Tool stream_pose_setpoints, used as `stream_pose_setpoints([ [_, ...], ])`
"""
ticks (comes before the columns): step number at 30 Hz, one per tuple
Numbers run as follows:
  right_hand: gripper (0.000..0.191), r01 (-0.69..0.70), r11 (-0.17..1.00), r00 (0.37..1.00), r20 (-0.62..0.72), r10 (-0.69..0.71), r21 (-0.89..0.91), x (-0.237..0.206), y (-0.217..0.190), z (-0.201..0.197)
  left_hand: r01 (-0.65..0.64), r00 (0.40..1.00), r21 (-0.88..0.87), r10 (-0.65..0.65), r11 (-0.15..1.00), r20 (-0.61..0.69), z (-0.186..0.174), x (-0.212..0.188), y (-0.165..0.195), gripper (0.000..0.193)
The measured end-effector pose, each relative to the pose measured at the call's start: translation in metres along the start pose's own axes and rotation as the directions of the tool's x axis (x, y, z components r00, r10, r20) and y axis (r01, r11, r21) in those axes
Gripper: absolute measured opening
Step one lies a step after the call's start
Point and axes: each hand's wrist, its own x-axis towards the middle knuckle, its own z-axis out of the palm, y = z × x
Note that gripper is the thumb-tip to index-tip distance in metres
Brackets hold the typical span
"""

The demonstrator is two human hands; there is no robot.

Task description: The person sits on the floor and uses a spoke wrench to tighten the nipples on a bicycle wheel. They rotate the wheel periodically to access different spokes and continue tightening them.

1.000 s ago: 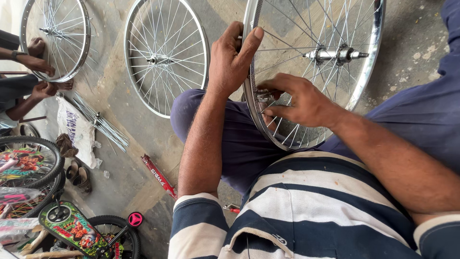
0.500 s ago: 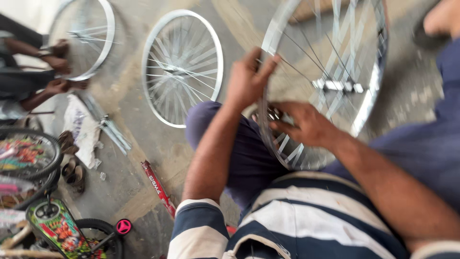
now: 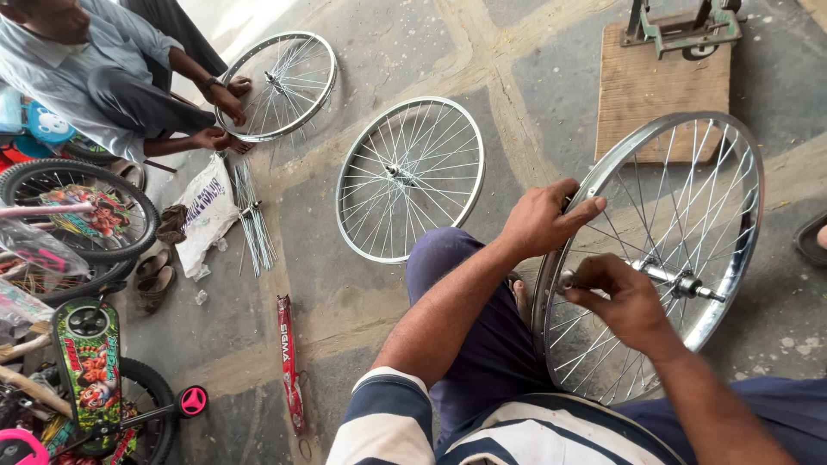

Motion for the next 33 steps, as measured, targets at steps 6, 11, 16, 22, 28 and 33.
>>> stream_pose_setpoints([
  [6,0.044,-0.273,0.807,0.962,-0.138,0.235,-0.524,0.002,0.000,0.017,-0.037,0.999,0.051,0.038,0.998,-0.024,0.004,0.002,-0.005,0.066],
  [11,0.043,-0.107,0.991,0.994,-0.019,0.109,0.083,-0.003,0.002,-0.005,-0.081,0.995,0.082,0.085,0.993,-0.052,0.002,0.002,-0.008,0.065],
  [16,0.049,-0.350,0.823,0.936,-0.184,0.299,-0.447,0.012,0.016,0.010,-0.042,0.999,0.054,0.043,0.998,-0.019,0.003,0.005,-0.005,0.066],
  [22,0.040,0.019,0.998,1.000,0.008,-0.019,-0.064,0.002,-0.004,0.001,0.016,0.999,0.066,-0.013,0.998,-0.042,0.000,0.004,-0.001,0.066],
  [28,0.044,-0.146,0.823,0.986,-0.151,0.073,-0.549,0.000,-0.002,0.021,-0.027,0.999,0.055,0.029,0.998,-0.037,-0.010,-0.006,-0.001,0.058],
  [33,0.035,0.161,0.985,0.987,0.019,-0.160,-0.054,-0.007,0.002,0.011,-0.047,0.998,0.028,0.048,0.998,-0.027,-0.018,-0.011,0.003,0.058],
])
